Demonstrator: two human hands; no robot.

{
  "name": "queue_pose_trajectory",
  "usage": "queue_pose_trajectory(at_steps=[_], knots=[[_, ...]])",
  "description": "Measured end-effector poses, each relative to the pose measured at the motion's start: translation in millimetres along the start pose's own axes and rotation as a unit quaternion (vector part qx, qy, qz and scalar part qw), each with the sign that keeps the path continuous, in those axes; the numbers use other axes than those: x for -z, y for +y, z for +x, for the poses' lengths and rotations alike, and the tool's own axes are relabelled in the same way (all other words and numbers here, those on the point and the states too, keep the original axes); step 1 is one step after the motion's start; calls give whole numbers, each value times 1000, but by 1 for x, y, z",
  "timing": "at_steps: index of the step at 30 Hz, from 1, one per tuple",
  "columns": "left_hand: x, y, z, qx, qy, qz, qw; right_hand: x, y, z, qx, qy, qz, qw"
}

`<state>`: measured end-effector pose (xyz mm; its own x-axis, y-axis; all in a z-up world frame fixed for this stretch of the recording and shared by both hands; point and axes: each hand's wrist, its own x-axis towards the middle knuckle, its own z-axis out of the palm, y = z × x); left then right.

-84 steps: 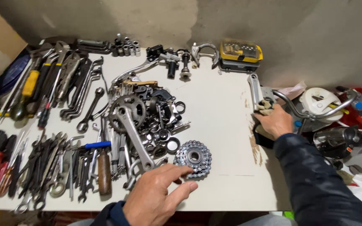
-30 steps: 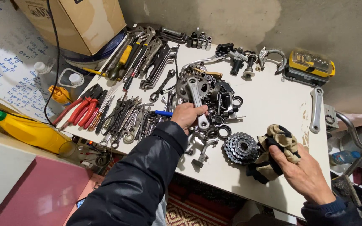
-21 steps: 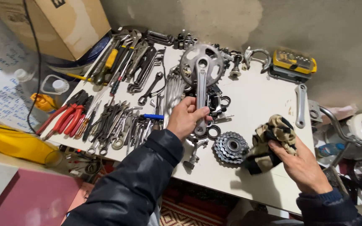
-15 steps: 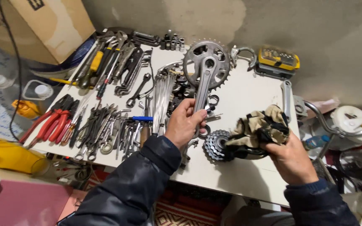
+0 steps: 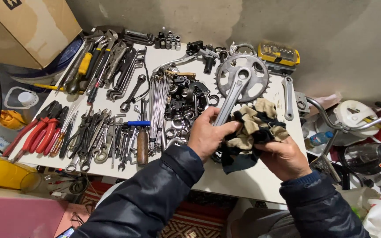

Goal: Cleaning bicycle crank arms and chainrings with a cloth on a workbench

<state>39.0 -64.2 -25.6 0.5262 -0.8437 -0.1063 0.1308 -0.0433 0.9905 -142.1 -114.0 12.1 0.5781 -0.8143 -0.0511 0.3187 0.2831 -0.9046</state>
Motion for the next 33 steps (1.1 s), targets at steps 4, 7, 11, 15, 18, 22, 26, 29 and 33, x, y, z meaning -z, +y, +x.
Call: queue_pose_trajectory(at_steps=[4, 7, 11, 15, 18, 22, 26, 29, 33], knots=[[-11, 0, -3, 14, -48, -150, 987, -5, -2, 0, -2, 18, -34, 999], [-15, -5, -3, 19, -68, -165, 984, -1, 1, 1, 15, 27, -64, 997], [-9, 4, -12, 25, -70, -165, 983, 4, 1, -1, 22, 41, -92, 995], [-4, 20, -20, 21, -56, -179, 982, 2, -5, -8, 16, 40, -87, 995], [-4, 11, -16, 16, -62, -179, 982, 7, 4, -3, 46, 55, -155, 985], [-3, 19, -22, 18, -69, -184, 980, -3, -8, -8, 95, 77, -239, 963], [-3, 15, -20, 23, -67, -185, 980, 1, -16, -11, 140, 93, -282, 945], [0, 13, -17, 22, -57, -189, 980, 8, -14, -10, 154, 119, -278, 941], [6, 21, -11, 59, -59, -142, 986, 42, -26, -4, 25, 145, -91, 985]])
